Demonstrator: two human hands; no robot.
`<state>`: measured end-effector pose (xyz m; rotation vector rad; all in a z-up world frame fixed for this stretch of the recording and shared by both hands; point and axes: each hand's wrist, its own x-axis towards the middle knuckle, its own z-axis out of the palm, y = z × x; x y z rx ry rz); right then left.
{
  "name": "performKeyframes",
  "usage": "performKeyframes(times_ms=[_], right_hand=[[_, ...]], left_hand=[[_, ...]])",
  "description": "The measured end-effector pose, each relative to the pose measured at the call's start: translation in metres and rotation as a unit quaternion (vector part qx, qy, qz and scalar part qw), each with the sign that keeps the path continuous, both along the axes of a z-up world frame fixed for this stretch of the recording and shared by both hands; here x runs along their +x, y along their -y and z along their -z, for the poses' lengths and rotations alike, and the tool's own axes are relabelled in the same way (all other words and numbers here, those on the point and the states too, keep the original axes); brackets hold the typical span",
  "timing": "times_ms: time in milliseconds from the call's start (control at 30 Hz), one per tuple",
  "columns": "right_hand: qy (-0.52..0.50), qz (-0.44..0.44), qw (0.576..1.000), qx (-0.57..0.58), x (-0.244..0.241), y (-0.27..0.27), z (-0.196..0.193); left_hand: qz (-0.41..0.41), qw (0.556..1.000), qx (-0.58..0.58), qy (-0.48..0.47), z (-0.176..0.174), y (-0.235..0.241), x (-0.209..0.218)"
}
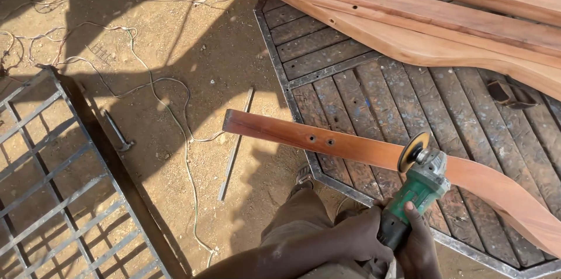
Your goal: Sanding a curved wooden component using an angle grinder with a sanding disc
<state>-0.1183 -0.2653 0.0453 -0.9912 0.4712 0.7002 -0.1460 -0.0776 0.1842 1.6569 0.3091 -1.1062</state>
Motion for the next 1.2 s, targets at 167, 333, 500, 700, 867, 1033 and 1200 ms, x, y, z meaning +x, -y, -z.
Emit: performKeyframes(times_ms=[167, 333, 500, 700, 867, 1033, 1200], right_hand=[[-0.048, 0.006, 0.993, -0.111, -0.028, -0.039, -0.006], [-0.017, -0.02, 0.99, -0.137, -0.04, -0.06, -0.023], [-0.036, -0.034, 0.989, -0.141, -0.075, -0.059, -0.012], [-0.133, 0.001, 0.972, -0.194, -0.128, -0.083, -0.06], [-0.112, 0.052, 0.977, -0.176, -0.158, -0.081, -0.039], [-0.083, 0.051, 0.977, -0.19, -0.154, -0.137, -0.052], [0.007, -0.035, 0.955, -0.295, -0.142, -0.231, -0.046]], left_hand=[[-0.025, 1.0, 0.002, 0.013, 0.011, -0.028, -0.038], [-0.036, 0.999, 0.01, 0.039, 0.019, -0.044, -0.065], [-0.074, 0.988, -0.044, 0.125, 0.081, -0.054, -0.102], [-0.219, 0.966, 0.045, 0.132, 0.116, -0.099, -0.146], [-0.327, 0.935, 0.079, 0.109, 0.192, -0.172, -0.166], [-0.429, 0.886, 0.125, 0.126, 0.199, -0.261, -0.14], [-0.498, 0.843, 0.197, 0.056, 0.206, -0.343, -0.114]])
